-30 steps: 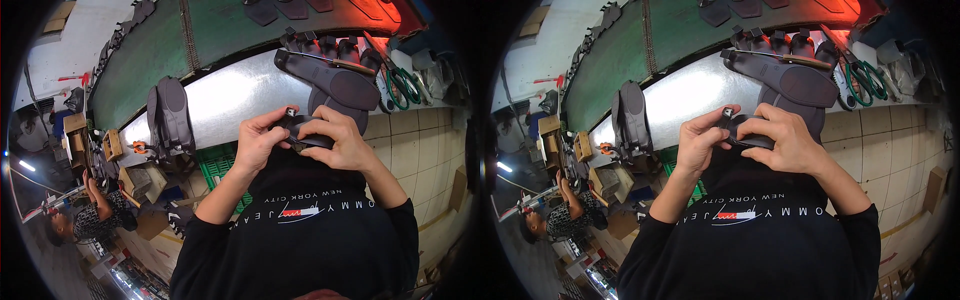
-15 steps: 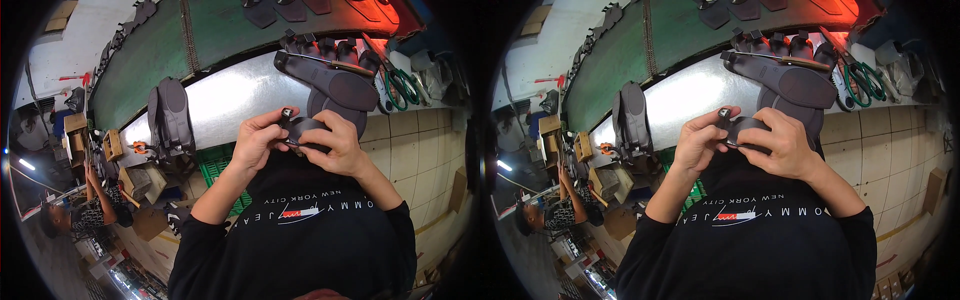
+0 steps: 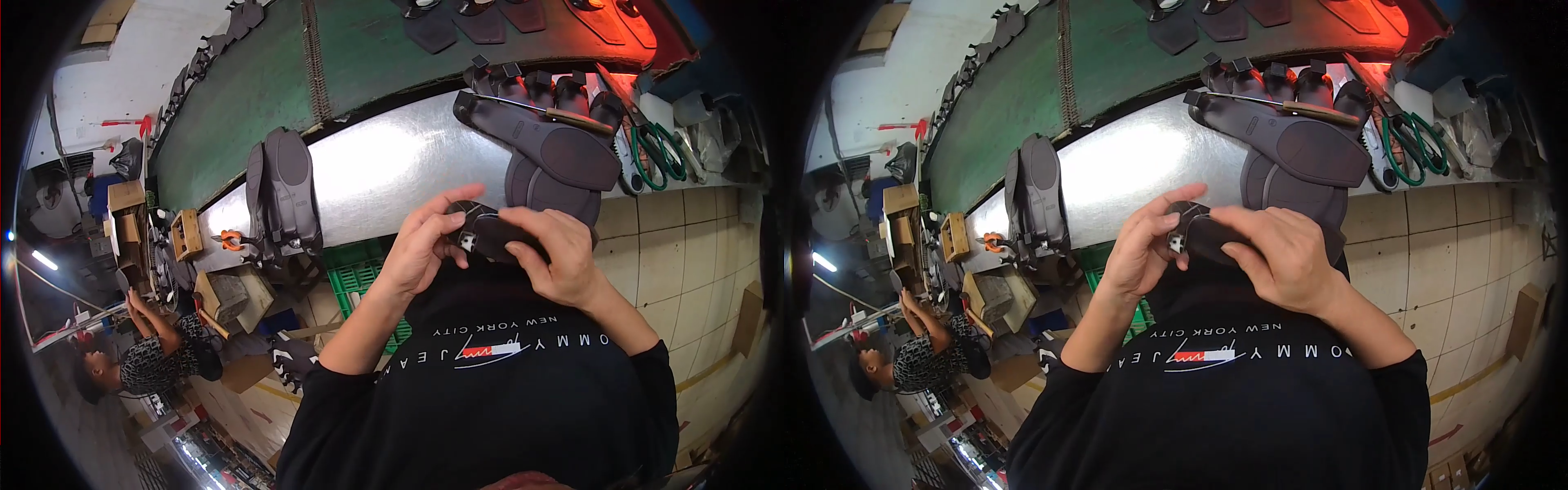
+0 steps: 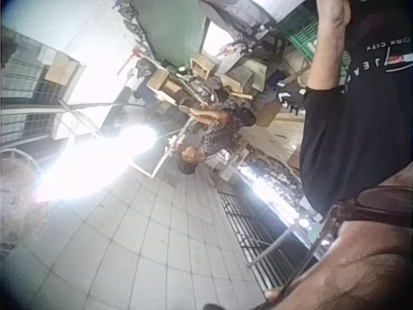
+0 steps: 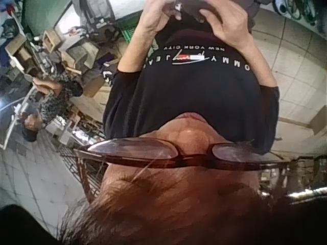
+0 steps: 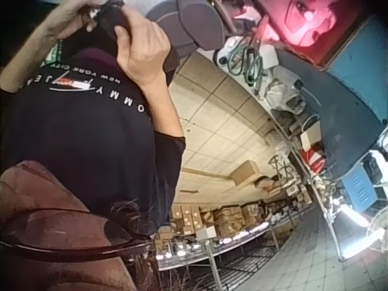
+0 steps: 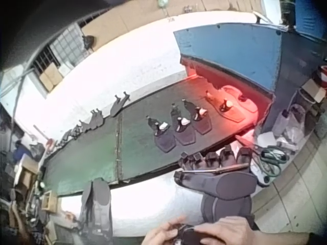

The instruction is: Manually assemble and trim components of sandals, focusing on attaching straps to the soles.

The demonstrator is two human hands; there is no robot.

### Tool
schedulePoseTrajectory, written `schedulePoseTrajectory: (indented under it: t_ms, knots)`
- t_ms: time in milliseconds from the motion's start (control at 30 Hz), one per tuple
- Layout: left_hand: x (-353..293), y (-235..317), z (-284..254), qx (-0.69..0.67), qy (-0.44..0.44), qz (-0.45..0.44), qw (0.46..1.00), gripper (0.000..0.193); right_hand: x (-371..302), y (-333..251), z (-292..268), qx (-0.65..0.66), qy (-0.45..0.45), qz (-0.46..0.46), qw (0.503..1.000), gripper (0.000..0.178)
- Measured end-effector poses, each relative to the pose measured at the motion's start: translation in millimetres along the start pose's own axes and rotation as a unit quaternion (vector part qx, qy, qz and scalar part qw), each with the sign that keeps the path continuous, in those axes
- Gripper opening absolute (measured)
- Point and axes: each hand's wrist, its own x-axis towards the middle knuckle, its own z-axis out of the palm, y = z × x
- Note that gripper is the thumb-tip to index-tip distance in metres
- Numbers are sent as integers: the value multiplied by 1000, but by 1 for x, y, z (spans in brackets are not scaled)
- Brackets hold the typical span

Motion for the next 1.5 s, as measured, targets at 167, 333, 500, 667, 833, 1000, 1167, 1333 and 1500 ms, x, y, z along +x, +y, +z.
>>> schedulePoseTrajectory:
  t_ms: [167,333,500,667,833,1000,1167,1333,1500]
  knots:
    - [0,-1,-6,47,-9,-25,999,38,-5,2,5,79,-9,96,992,20]
    - [1,1,-4,41,-19,-45,998,32,-5,4,7,30,-14,90,995,19]
    - [0,-2,3,81,-7,-22,996,22,-5,1,9,33,-9,106,994,19]
    - [0,-10,0,162,3,11,987,17,-8,-3,12,73,-12,163,984,17]
    - [2,-18,-2,203,16,31,979,13,-11,-4,12,89,-35,200,975,18]
    - [5,-19,-4,208,41,22,977,10,-12,-3,11,114,-46,244,962,20]
    - [0,-15,-3,185,38,3,982,10,-13,3,13,243,-83,339,905,16]
    - [-21,11,-5,199,2,53,979,12,17,6,6,410,-165,347,827,14]
    - [-45,21,-42,123,81,203,968,17,63,28,-8,348,-71,231,906,15]
